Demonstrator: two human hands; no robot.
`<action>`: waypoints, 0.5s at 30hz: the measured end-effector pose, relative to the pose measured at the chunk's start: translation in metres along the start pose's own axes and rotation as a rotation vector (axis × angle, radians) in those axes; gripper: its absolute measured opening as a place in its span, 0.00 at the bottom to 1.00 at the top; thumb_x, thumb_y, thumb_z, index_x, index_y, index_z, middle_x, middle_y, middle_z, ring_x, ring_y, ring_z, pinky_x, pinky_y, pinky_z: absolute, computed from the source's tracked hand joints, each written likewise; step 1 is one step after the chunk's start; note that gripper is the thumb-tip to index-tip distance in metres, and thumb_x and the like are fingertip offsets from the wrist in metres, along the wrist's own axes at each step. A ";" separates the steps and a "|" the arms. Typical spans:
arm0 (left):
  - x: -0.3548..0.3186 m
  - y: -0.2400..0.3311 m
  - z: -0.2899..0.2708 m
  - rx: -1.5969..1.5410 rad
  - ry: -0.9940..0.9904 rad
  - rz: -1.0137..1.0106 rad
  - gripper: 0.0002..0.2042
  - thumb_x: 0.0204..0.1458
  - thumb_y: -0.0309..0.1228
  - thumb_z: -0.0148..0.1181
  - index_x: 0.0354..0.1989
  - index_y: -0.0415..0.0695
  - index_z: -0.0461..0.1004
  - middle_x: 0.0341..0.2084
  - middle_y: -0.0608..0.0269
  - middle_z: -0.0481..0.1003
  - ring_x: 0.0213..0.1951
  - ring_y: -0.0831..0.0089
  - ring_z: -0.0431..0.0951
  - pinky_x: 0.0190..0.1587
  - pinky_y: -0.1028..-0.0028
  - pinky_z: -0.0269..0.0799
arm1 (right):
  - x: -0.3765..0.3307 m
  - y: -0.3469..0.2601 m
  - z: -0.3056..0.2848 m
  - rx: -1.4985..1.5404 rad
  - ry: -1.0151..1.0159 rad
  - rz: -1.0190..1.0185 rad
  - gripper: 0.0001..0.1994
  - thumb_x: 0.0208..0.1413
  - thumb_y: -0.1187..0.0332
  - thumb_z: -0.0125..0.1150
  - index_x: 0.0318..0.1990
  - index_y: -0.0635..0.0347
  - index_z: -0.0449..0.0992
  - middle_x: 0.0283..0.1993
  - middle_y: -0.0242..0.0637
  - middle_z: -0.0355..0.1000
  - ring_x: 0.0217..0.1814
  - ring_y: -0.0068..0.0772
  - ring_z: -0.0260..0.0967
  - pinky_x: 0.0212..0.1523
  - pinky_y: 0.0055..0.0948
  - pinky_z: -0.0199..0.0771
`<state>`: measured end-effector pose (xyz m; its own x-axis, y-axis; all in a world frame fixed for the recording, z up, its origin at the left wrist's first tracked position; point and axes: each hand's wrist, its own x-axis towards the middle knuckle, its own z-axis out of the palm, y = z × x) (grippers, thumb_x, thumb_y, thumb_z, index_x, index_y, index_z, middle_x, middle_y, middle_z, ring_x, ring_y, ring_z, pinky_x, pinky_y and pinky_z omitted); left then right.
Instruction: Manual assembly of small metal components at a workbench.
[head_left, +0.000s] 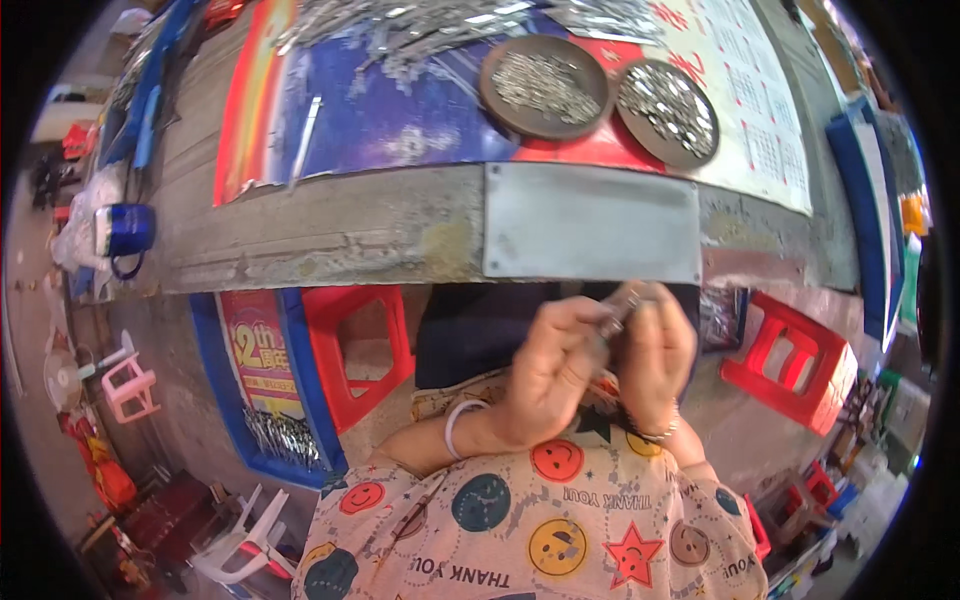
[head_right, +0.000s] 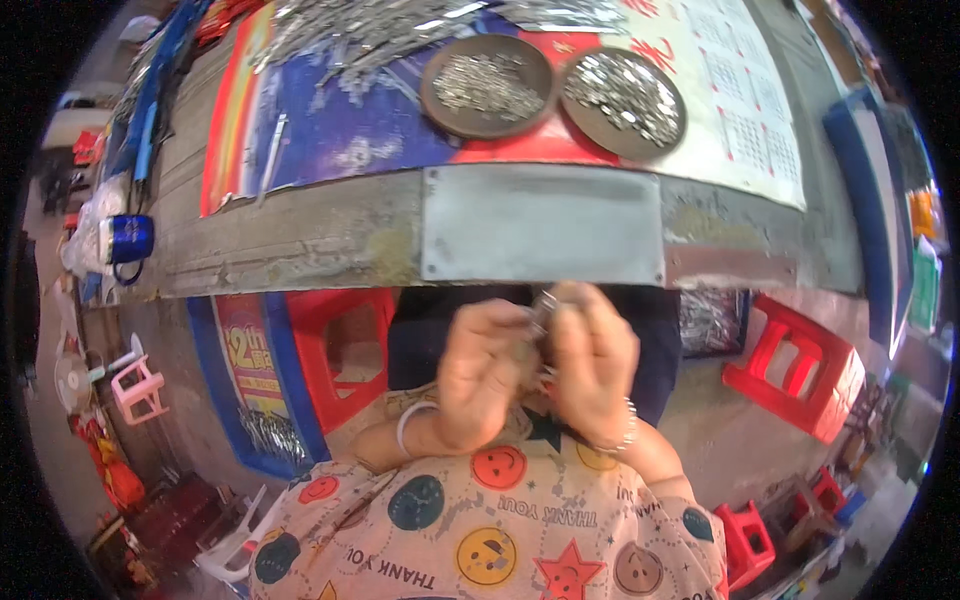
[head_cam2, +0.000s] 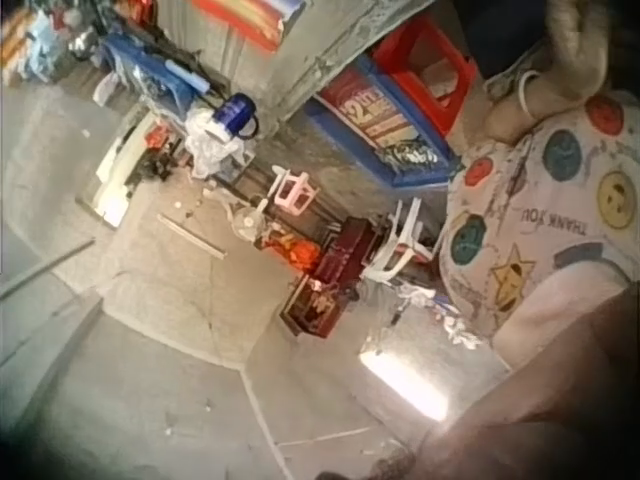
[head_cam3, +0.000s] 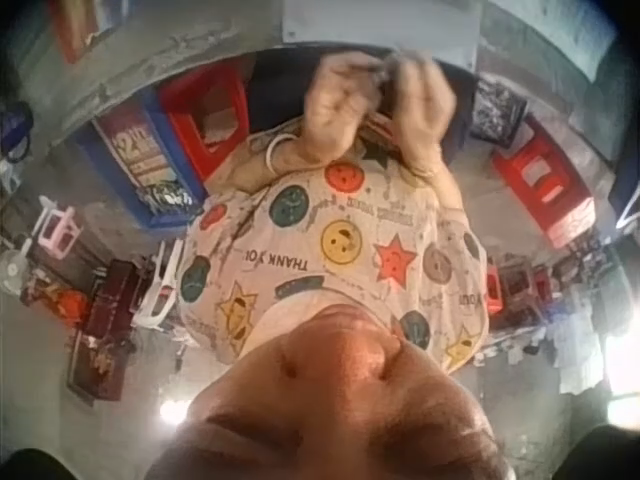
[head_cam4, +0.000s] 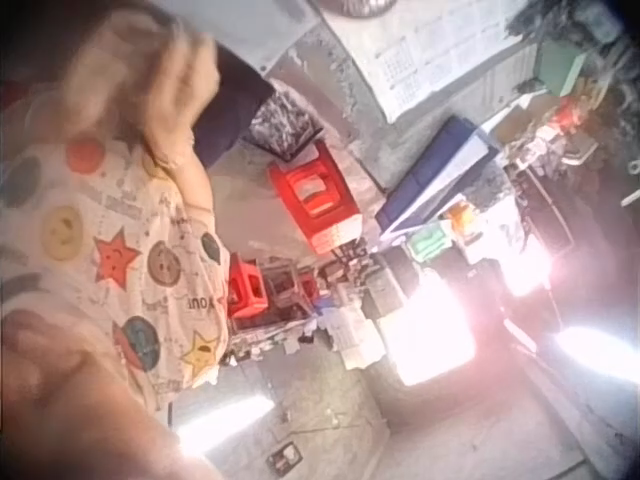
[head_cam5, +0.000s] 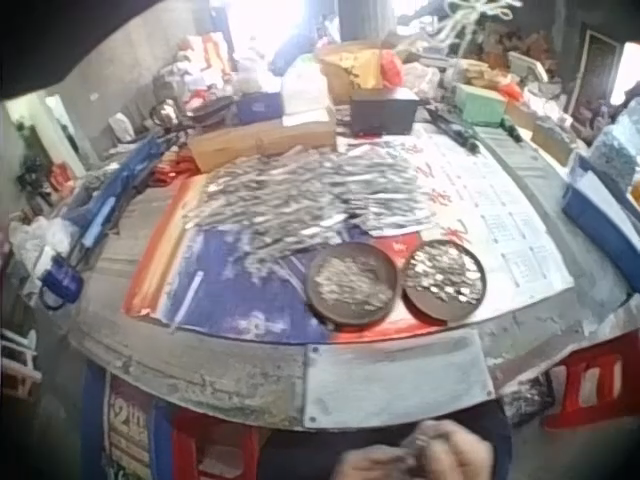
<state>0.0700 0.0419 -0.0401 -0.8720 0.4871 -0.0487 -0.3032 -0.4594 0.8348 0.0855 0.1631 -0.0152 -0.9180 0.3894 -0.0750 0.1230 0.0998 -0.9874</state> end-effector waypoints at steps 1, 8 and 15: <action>0.002 0.006 0.001 -0.094 -0.098 -0.070 0.19 0.61 0.26 0.45 0.59 0.41 0.51 0.29 0.68 0.68 0.26 0.84 0.64 0.29 0.84 0.62 | 0.002 -0.004 -0.002 0.191 0.042 -0.006 0.09 0.61 0.73 0.43 0.32 0.67 0.68 0.29 0.35 0.67 0.26 0.20 0.62 0.28 0.19 0.62; 0.008 0.025 -0.005 0.318 -0.179 0.394 0.20 0.56 0.18 0.48 0.58 0.36 0.58 0.39 0.57 0.73 0.36 0.74 0.76 0.39 0.76 0.72 | -0.002 0.008 0.003 -0.075 -0.049 -0.512 0.08 0.58 0.72 0.48 0.32 0.69 0.67 0.25 0.43 0.66 0.24 0.34 0.61 0.28 0.31 0.64; 0.001 0.027 -0.017 0.282 -0.171 0.352 0.16 0.59 0.19 0.46 0.56 0.36 0.63 0.42 0.53 0.74 0.38 0.64 0.79 0.38 0.73 0.75 | 0.002 0.009 0.017 -0.275 -0.014 -0.711 0.09 0.60 0.67 0.48 0.35 0.66 0.64 0.24 0.39 0.62 0.23 0.35 0.58 0.25 0.31 0.60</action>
<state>0.0547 0.0172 -0.0268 -0.8199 0.4647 0.3345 0.1353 -0.4103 0.9019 0.0788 0.1494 -0.0264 -0.8156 0.1347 0.5628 -0.4122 0.5474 -0.7283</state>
